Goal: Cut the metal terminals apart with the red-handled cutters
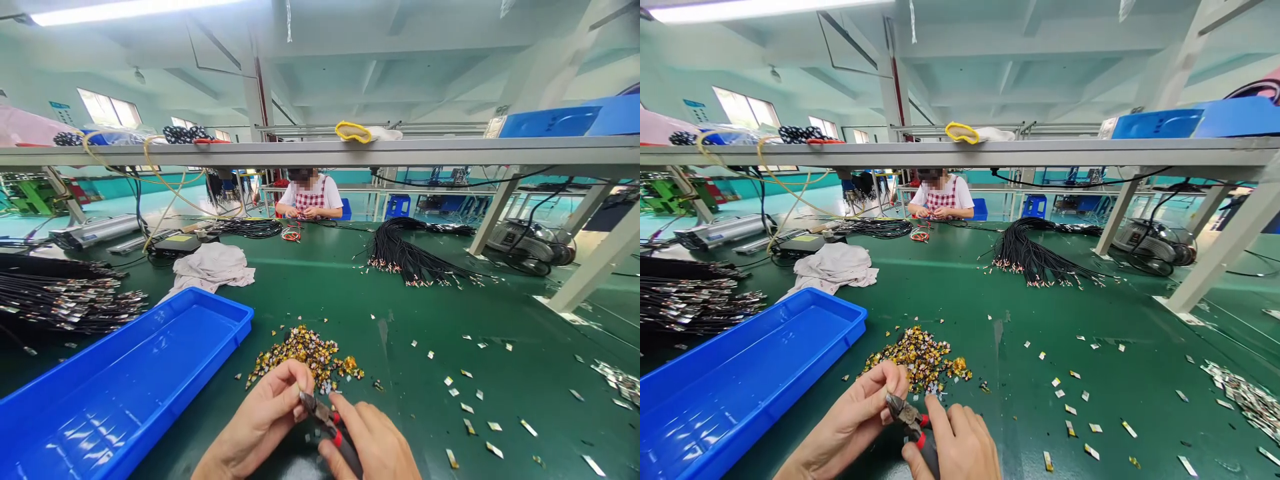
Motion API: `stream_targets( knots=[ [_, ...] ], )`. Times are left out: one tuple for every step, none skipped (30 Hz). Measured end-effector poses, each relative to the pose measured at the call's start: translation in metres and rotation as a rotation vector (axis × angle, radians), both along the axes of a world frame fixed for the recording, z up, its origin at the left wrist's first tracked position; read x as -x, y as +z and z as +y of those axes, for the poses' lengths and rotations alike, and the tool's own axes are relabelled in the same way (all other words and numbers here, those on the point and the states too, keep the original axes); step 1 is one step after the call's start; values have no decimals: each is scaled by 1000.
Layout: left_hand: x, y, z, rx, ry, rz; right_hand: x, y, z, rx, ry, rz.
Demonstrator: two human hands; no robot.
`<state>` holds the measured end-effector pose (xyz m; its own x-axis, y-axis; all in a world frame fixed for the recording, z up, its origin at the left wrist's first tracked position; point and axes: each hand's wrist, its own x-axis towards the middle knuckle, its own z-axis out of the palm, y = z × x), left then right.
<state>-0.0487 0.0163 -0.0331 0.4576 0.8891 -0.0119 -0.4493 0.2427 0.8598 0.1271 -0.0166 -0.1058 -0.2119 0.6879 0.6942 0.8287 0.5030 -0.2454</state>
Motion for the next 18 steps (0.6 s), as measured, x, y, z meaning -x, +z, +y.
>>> stream_targets(
  knots=[
    [0, 1, 0, 1, -2, 2, -1, 1, 0, -16, -11, -8],
    [0, 1, -1, 0, -7, 1, -1, 1, 0, -28, -19, -17],
    [1, 2, -1, -3, -15, 1, -1, 1, 0, -37, -24, -26],
    [1, 3, -1, -8, -22, 2, -2, 1, 0, -43, -26, -36],
    [2, 3, -1, -15, -25, 5, -2, 1, 0, -45, -27, -46],
    [2, 3, -1, -23, -27, 12, -2, 1, 0, -46, -27, -56],
    [3, 3, -1, -29, -23, 22, -2, 1, 0, -46, -27, -65],
    [4, 3, -1, -35, -19, 33, -2, 1, 0, -48, -27, -75],
    [4, 3, -1, -42, -12, 46, -2, 0, 0, -50, -27, -86],
    [4, 3, -1, -48, -5, 59, -2, 0, 0, -53, -28, -96],
    [4, 3, -1, -54, 5, 73, -2, -1, 0, -59, -28, -106],
    [3, 3, -1, -57, 13, 87, -2, -2, 0, -67, -29, -117],
    [3, 4, -1, -62, 24, 99, -2, -2, 1, -76, -31, -126],
    [2, 4, -2, -67, 33, 109, -2, -3, 1, -84, -33, -133],
    [1, 4, -2, -71, 41, 116, -2, -4, 1, -90, -32, -137],
    [1, 4, -2, -75, 46, 121, -1, -6, 2, -91, -29, -138],
    [0, 4, -2, -79, 52, 124, -1, -7, 3, -89, -23, -135],
    [0, 4, -2, -82, 56, 125, 0, -9, 3, -84, -17, -128]
  ],
)
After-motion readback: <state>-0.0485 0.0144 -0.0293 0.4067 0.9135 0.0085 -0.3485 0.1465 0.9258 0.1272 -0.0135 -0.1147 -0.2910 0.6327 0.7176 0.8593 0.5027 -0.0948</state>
